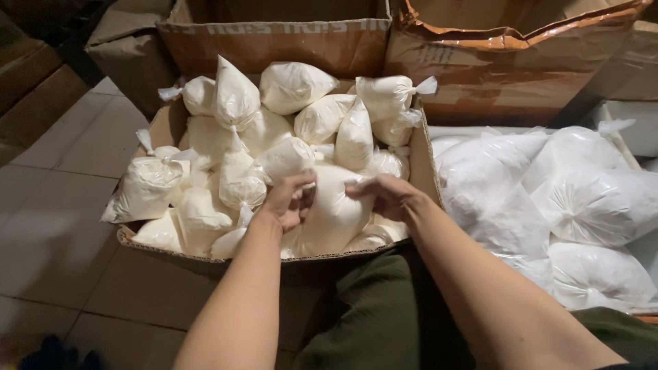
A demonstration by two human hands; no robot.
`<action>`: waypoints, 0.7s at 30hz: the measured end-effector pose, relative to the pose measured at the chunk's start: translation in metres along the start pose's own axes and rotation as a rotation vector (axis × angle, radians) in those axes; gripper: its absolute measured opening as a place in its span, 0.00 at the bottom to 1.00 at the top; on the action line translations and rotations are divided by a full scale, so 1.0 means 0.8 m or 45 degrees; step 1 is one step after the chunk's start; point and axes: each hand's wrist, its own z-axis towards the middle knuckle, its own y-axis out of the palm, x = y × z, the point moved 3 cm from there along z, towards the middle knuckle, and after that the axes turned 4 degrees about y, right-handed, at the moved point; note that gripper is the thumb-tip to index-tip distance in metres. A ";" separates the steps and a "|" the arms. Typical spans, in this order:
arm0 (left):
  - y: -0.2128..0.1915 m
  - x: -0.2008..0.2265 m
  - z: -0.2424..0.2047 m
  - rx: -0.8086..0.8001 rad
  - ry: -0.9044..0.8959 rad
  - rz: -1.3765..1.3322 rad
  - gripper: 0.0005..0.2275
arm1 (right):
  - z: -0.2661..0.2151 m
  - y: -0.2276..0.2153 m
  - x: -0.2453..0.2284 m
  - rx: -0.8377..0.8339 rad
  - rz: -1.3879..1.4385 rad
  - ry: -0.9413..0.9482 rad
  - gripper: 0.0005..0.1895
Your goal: The person repeatedly picks up small white pouches from one cardboard box and places them into another box. The action is continuous and repetitive, with no tools used.
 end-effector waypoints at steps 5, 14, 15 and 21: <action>0.059 0.055 -0.043 -0.122 -0.004 0.400 0.26 | -0.023 -0.003 -0.040 0.105 0.089 -0.034 0.25; 0.161 0.057 -0.076 -0.546 0.139 0.447 0.33 | -0.068 -0.057 -0.083 -0.012 0.244 -0.075 0.18; 0.172 0.054 -0.077 -0.530 0.167 0.470 0.33 | -0.074 -0.067 -0.083 -0.054 0.272 -0.119 0.18; 0.228 0.032 -0.081 -0.577 0.080 0.357 0.29 | -0.121 -0.098 -0.079 0.120 0.406 -0.139 0.18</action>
